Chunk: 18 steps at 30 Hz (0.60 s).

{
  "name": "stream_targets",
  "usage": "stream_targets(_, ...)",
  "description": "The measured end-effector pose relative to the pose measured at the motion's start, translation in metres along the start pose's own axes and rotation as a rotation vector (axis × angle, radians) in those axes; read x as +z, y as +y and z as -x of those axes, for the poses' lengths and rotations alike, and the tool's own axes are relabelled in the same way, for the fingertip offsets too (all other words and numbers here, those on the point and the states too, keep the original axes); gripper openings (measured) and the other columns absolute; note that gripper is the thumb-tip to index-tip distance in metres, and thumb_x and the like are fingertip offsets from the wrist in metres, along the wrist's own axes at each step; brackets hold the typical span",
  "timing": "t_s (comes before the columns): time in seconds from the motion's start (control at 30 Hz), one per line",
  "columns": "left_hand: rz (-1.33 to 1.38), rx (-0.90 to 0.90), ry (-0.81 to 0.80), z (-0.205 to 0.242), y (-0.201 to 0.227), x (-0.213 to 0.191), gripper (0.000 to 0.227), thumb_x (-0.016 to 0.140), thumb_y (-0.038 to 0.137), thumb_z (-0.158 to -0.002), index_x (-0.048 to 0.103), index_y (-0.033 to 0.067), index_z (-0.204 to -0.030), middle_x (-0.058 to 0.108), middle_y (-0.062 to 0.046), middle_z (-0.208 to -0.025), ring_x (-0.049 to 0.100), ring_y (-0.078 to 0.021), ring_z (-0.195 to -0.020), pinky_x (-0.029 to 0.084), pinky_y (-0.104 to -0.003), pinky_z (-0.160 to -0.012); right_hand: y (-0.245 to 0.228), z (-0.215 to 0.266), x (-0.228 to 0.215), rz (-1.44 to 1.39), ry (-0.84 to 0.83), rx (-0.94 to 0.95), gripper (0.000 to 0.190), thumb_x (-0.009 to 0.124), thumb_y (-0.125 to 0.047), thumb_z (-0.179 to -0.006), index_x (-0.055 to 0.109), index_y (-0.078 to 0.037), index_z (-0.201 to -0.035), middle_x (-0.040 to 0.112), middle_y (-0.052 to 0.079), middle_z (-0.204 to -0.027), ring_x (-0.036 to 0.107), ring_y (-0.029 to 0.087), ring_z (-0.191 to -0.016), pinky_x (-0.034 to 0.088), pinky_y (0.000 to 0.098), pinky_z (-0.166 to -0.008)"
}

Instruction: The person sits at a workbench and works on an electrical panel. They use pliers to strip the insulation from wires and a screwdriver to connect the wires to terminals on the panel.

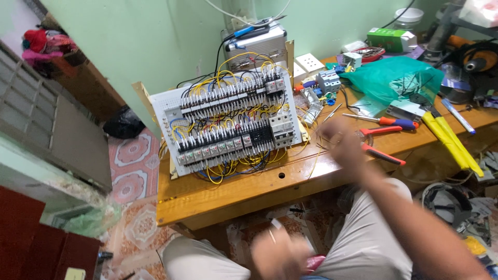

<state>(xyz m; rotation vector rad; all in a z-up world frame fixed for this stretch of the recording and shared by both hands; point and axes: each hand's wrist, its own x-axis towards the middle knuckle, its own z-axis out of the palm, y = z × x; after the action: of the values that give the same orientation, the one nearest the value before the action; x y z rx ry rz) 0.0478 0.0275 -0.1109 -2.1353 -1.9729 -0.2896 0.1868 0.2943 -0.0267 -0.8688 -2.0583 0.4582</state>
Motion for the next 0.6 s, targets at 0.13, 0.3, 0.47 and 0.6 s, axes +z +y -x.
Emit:
stream_targets(0.13, 0.513, -0.245, -1.055, -0.005, -0.024, -0.059, 0.067, 0.034, 0.074, -0.095, 0.052, 0.0298, -0.143, 0.042, -0.018, -0.133, 0.042, -0.0311, -0.132, 0.034, -0.031, -0.110, 0.021, -0.040, -0.081, 0.244, 0.051, 0.098, 0.012, 0.062, -0.018, -0.103, 0.070, -0.010, -0.098, 0.069, 0.006, -0.091, 0.062, 0.027, -0.087, 0.046, 0.0422, -0.077)
stream_targets(0.3, 1.283, -0.254, 0.708, 0.001, -0.024, -0.115, 0.038, 0.061, 0.041, -0.098, 0.066, 0.0095, -0.078, 0.051, 0.000, -0.061, 0.040, -0.0081, -0.049, 0.028, -0.024, -0.047, 0.072, -0.047, -0.092, 0.446, -0.035, 0.173, 0.015, 0.068, -0.027, -0.104, 0.077, -0.016, -0.109, 0.064, 0.011, -0.102, 0.060, 0.030, -0.095, 0.046, 0.0457, -0.078)
stream_targets(0.47, 1.426, -0.250, 0.633, -0.001, -0.019, -0.111, 0.032, 0.059, 0.032, -0.099, 0.059, 0.0100, -0.076, 0.060, -0.002, -0.061, 0.053, -0.0127, -0.054, 0.043, -0.028, -0.053, 0.083, -0.059, -0.077, 0.378, -0.217, 0.452, 0.021, 0.074, -0.031, -0.097, 0.081, -0.013, -0.106, 0.079, 0.009, -0.108, 0.070, 0.028, -0.095, 0.051, 0.0440, -0.081)
stream_targets(0.6, 1.437, -0.260, 0.742, -0.003, -0.024, -0.102, 0.037, 0.064, 0.035, -0.099, 0.059, 0.0104, -0.072, 0.061, -0.002, -0.058, 0.050, -0.0122, -0.052, 0.039, -0.026, -0.049, 0.098, -0.057, -0.064, 0.309, -0.264, 0.484, 0.017, 0.075, -0.021, -0.096, 0.080, -0.013, -0.110, 0.079, 0.011, -0.109, 0.070, 0.028, -0.098, 0.051, 0.0409, -0.086)
